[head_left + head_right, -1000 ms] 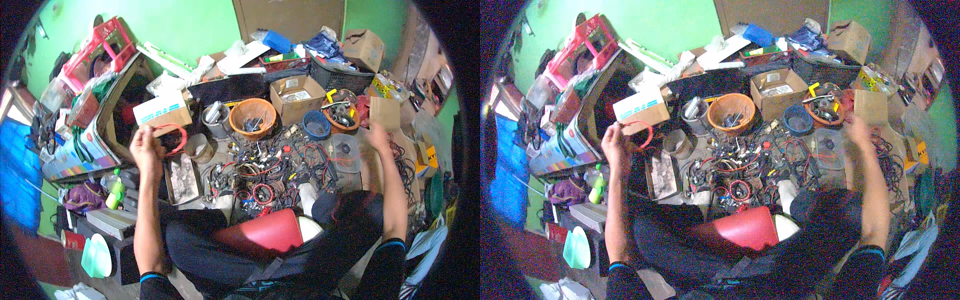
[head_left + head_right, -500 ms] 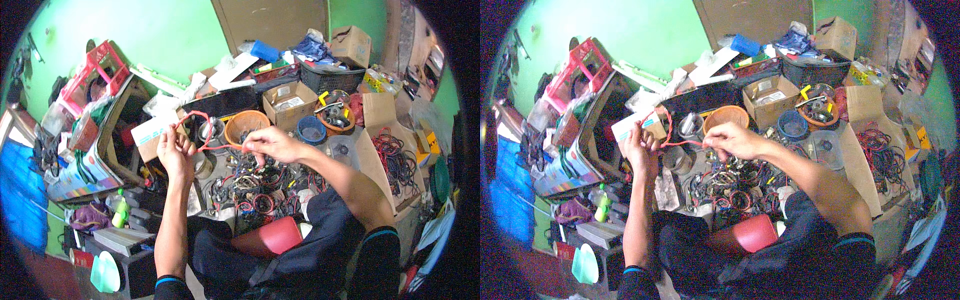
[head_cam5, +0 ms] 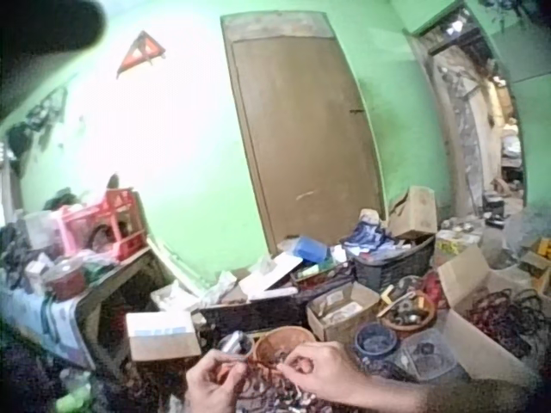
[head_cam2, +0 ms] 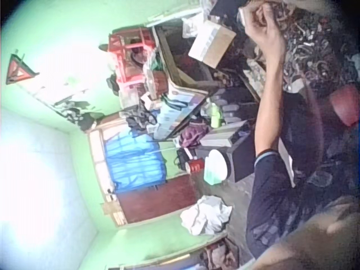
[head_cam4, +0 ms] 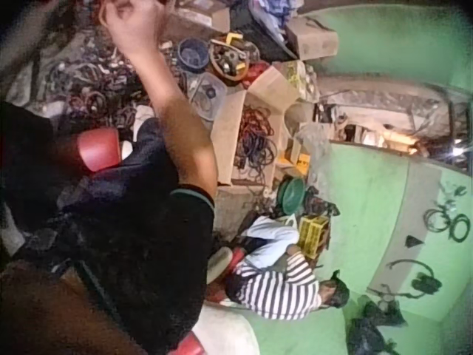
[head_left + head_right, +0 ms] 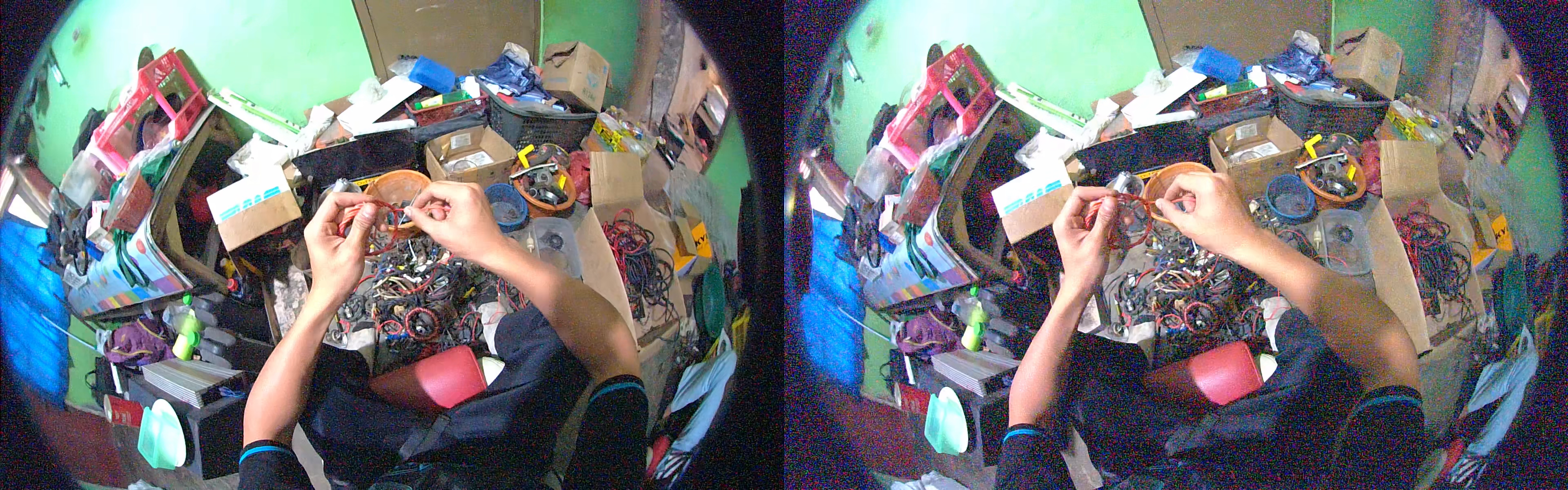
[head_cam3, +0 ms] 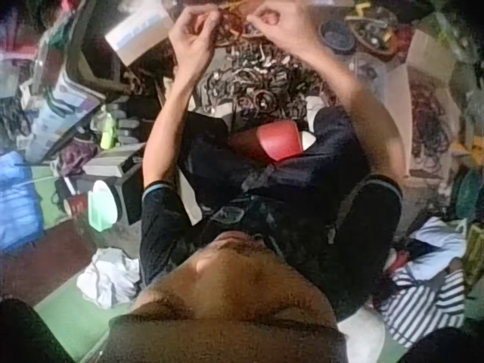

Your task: The person sits on the floor and works with a red wire and a small cylindrical component, repeatedly stripping, twisting, and connecting wire ends. They handle multiple wires and small parts from a cluttered workspace, occasionally picking up and setting down tools and components.

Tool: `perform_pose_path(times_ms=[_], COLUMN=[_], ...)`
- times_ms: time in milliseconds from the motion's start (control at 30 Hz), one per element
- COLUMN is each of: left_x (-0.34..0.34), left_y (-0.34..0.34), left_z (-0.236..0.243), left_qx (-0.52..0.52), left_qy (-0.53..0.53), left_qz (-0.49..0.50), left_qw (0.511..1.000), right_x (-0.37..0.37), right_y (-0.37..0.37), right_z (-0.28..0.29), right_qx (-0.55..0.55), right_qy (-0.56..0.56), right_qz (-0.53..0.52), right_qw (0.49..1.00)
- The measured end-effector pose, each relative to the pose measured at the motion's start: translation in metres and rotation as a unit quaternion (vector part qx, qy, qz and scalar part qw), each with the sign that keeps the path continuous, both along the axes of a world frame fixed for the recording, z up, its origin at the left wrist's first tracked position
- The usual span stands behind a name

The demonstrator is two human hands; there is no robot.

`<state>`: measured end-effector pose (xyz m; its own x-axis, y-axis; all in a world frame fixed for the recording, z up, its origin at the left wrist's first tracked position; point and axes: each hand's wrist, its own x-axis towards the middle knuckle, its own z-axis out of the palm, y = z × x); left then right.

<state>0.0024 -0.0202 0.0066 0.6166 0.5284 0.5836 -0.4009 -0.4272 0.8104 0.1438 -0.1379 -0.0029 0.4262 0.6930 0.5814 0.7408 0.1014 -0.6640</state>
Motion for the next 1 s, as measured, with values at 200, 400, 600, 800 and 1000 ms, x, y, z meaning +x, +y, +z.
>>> perform_pose_path(times_ms=[200, 400, 600, 800, 1000], left_x=[-0.013, -0.009, -0.009, -0.006, -0.003], left_y=[-0.004, 0.001, -0.009, -0.016, -0.005], left_z=[0.008, 0.003, 0.000, -0.002, -0.004], left_qx=[-0.103, -0.074, -0.050, -0.104, -0.079], left_qy=[0.108, 0.051, 0.098, 0.097, 0.113], left_qz=[-0.137, -0.051, -0.126, -0.167, -0.107], left_qw=[0.979, 0.995, 0.986, 0.976, 0.985], right_x=[-0.003, -0.010, 0.001, -0.003, 0.015], right_y=[0.006, -0.008, 0.005, -0.004, 0.004], right_z=[-0.009, 0.011, -0.010, 0.010, -0.011], right_qx=[0.045, -0.082, -0.123, -0.137, -0.059], right_qy=[0.086, 0.297, 0.266, -0.014, 0.192], right_qz=[0.013, 0.195, 0.229, -0.040, 0.182], right_qw=[0.995, 0.931, 0.928, 0.990, 0.962])
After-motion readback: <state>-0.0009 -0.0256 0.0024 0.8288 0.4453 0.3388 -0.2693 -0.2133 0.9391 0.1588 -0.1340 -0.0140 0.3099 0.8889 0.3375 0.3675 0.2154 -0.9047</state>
